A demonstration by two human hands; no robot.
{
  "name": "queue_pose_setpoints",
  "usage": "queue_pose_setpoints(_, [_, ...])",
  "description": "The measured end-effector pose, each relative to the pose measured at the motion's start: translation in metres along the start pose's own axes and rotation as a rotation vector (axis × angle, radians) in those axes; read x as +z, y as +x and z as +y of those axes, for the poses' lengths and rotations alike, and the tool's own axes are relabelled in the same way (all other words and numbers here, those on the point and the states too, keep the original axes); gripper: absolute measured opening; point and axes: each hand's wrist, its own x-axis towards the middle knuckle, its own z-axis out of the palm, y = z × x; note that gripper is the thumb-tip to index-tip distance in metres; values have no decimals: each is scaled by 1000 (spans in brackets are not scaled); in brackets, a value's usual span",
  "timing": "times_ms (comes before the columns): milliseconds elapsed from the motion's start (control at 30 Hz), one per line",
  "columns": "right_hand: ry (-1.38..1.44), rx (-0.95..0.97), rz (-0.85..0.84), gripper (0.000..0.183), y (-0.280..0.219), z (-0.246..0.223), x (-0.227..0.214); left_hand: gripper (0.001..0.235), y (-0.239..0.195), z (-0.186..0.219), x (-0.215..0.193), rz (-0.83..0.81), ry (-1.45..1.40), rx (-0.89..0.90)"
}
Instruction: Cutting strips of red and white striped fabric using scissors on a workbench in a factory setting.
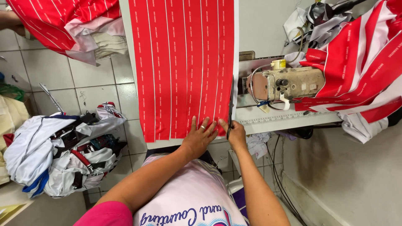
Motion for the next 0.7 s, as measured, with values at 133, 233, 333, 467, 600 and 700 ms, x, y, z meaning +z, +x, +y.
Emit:
queue_pose_setpoints(133, [-36,-16,-12,53,26,-8,-3,64,-1,-3,-4,3,14,17])
queue_pose_setpoints(233, [-2,-24,12,51,33,-4,0,65,-1,-4,-5,-1,11,38])
queue_pose_setpoints(333, [19,-32,22,49,32,-16,-1,66,1,-7,-6,-27,8,34])
queue_pose_setpoints(467, [-17,0,11,53,35,-48,-7,66,2,-10,-8,-24,-6,56])
queue_pose_setpoints(600, [2,-18,43,50,41,-56,-5,66,4,-14,-10,-26,5,78])
queue_pose_setpoints(700, [50,-6,22,48,31,-77,-6,63,3,-17,-15,-48,29,96])
